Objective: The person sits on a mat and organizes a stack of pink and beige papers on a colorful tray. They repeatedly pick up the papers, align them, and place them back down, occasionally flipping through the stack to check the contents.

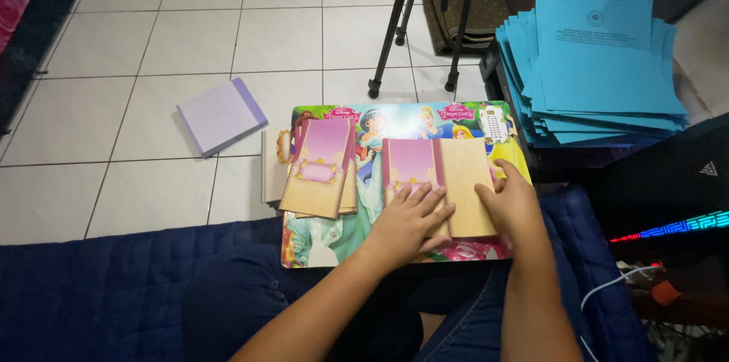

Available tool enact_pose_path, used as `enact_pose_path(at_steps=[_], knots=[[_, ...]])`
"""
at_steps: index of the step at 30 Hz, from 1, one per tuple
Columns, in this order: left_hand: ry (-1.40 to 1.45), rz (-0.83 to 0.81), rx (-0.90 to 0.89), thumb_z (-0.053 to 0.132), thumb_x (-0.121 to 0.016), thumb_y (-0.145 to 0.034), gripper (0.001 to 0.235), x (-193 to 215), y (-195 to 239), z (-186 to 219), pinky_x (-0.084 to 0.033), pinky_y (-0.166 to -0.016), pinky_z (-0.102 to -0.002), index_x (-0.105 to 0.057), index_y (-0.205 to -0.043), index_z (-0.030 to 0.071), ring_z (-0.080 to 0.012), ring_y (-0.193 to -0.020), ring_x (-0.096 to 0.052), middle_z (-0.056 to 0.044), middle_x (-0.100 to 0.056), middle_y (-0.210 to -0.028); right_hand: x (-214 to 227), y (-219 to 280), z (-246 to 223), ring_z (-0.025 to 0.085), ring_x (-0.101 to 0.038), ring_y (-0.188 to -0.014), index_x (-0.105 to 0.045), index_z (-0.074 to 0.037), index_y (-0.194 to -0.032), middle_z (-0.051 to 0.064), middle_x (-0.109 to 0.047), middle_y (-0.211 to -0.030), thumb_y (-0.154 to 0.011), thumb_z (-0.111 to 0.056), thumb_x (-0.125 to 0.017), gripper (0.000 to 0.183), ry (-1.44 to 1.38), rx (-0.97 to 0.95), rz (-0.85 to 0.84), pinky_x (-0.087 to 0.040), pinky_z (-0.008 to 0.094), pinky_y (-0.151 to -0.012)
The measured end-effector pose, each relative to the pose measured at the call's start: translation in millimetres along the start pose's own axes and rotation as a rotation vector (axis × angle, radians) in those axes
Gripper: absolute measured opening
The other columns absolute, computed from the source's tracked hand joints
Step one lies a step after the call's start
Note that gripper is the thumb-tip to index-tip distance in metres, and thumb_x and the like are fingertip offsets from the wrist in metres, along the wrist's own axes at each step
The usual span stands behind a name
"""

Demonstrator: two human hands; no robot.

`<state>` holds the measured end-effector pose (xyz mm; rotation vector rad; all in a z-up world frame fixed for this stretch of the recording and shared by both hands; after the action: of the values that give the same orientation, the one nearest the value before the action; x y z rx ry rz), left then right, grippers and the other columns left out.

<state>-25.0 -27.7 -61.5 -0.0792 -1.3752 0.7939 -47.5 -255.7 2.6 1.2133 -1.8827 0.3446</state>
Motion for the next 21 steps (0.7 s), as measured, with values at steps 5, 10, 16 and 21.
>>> enact_pose_path(at_steps=[5,10,16,21], knots=[[-0.050,0.057,-0.006,0.058,-0.056,-0.093,0.066,5,1,0,-0.039,-0.113,-0.053,-0.057,-0.145,0.017,-0.0345,-0.136,-0.055,-0.016,-0.059,-0.146,-21,15,-6,0.045,-0.052,-0.132,-0.048,-0.007,-0.152,0.024,-0.055,-0.140,-0.082,-0.033,-0.075,0.080,0.507,0.420,0.080,-0.046,0.056,-0.106],[-0.101,0.060,0.006,0.056,-0.058,-0.088,0.079,-15,6,-4,-0.035,-0.116,-0.050,-0.053,-0.145,0.001,-0.0346,-0.139,-0.053,-0.023,-0.056,-0.147,-59,51,-12,0.040,-0.030,-0.151,-0.030,-0.001,-0.159,0.023,-0.034,-0.162,-0.101,-0.023,-0.044,0.063,0.521,0.637,-0.135,-0.025,0.055,-0.121],[-0.063,0.041,-0.007,0.054,-0.059,-0.087,0.082,-12,5,-4,-0.036,-0.116,-0.053,-0.052,-0.143,-0.006,-0.0383,-0.139,-0.052,-0.027,-0.055,-0.147,-74,-22,-16,0.041,-0.036,-0.148,-0.032,-0.004,-0.159,0.022,-0.036,-0.163,-0.101,-0.018,-0.041,0.060,0.469,0.705,-0.088,-0.036,0.055,-0.115],[-0.066,0.062,0.015,0.063,-0.054,-0.090,0.085,-18,8,-4,-0.036,-0.116,-0.052,-0.056,-0.138,-0.007,-0.0379,-0.138,-0.053,-0.027,-0.059,-0.142,-82,-51,-38,0.036,-0.032,-0.152,-0.036,-0.004,-0.158,0.019,-0.035,-0.165,-0.103,-0.019,-0.038,0.057,0.515,0.735,-0.016,-0.031,0.053,-0.120]])
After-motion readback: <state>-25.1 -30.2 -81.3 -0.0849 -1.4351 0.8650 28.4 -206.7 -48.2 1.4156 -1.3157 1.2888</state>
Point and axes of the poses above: each hand's wrist, its own y-axis away from the middle knuckle, its own x-axis out of the back of the hand, z = x × y, the point moved 1 cm from there along -y, towards the middle knuckle
